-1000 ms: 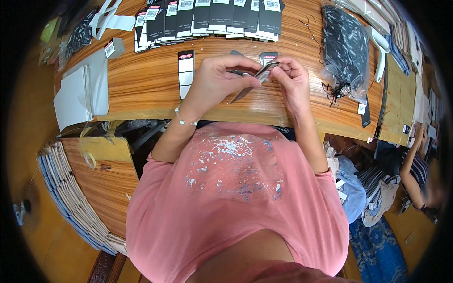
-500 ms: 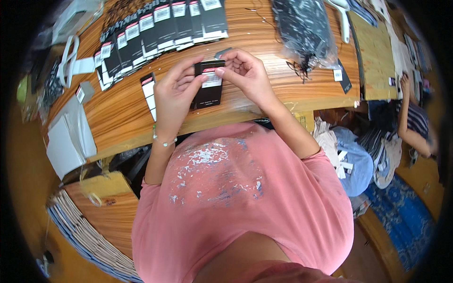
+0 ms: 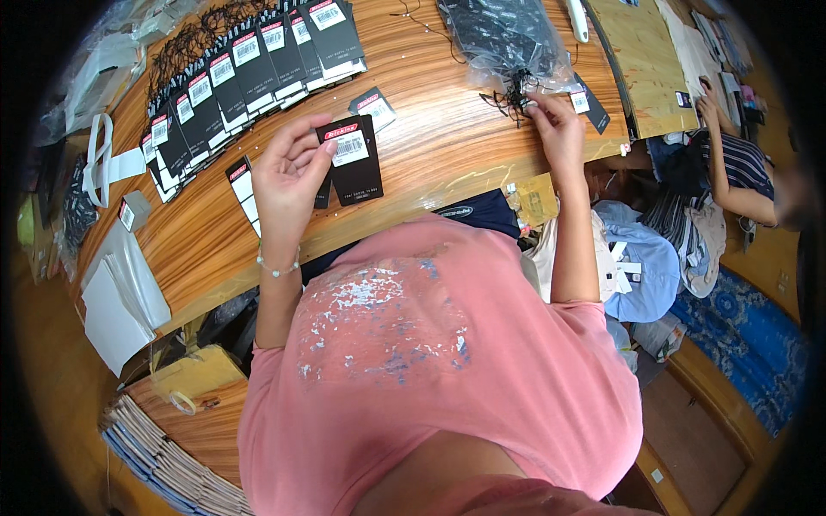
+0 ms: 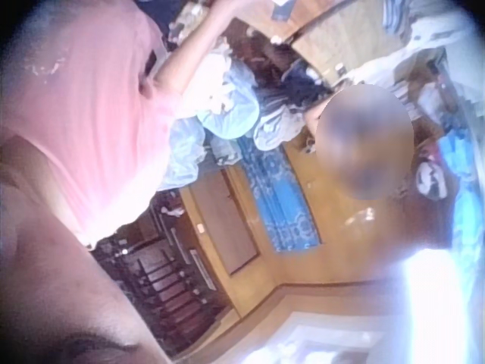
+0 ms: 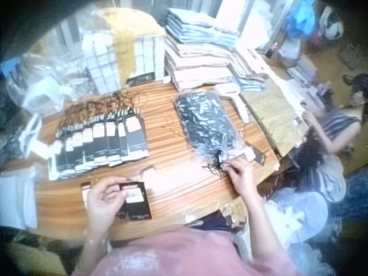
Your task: The person attaches plastic security loops and cardboard tags to black garments, handling one tag at a time and organizing them on a wooden table.
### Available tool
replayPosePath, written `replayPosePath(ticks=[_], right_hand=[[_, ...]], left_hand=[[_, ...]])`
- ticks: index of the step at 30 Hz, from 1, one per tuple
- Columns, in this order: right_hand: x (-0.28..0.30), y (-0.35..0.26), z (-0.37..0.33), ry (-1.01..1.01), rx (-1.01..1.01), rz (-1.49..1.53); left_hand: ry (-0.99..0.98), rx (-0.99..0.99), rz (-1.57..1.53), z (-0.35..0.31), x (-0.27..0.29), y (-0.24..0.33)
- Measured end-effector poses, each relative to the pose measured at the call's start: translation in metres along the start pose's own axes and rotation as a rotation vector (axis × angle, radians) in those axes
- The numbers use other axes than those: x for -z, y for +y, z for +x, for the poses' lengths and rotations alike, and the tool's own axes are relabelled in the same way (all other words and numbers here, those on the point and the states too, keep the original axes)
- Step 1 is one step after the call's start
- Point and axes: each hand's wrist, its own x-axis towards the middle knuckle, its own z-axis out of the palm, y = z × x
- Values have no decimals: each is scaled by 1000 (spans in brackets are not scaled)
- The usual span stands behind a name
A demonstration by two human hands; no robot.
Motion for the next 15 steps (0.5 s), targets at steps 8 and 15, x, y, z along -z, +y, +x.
replayPosePath(ticks=[8,15], right_hand=[[19,-2,12,-78,-194,301],[57,-43,23,-68,-274,1196]], left_hand=[[40,6,17,-7,12,-2],[-85,106,-47,-3,6,4]])
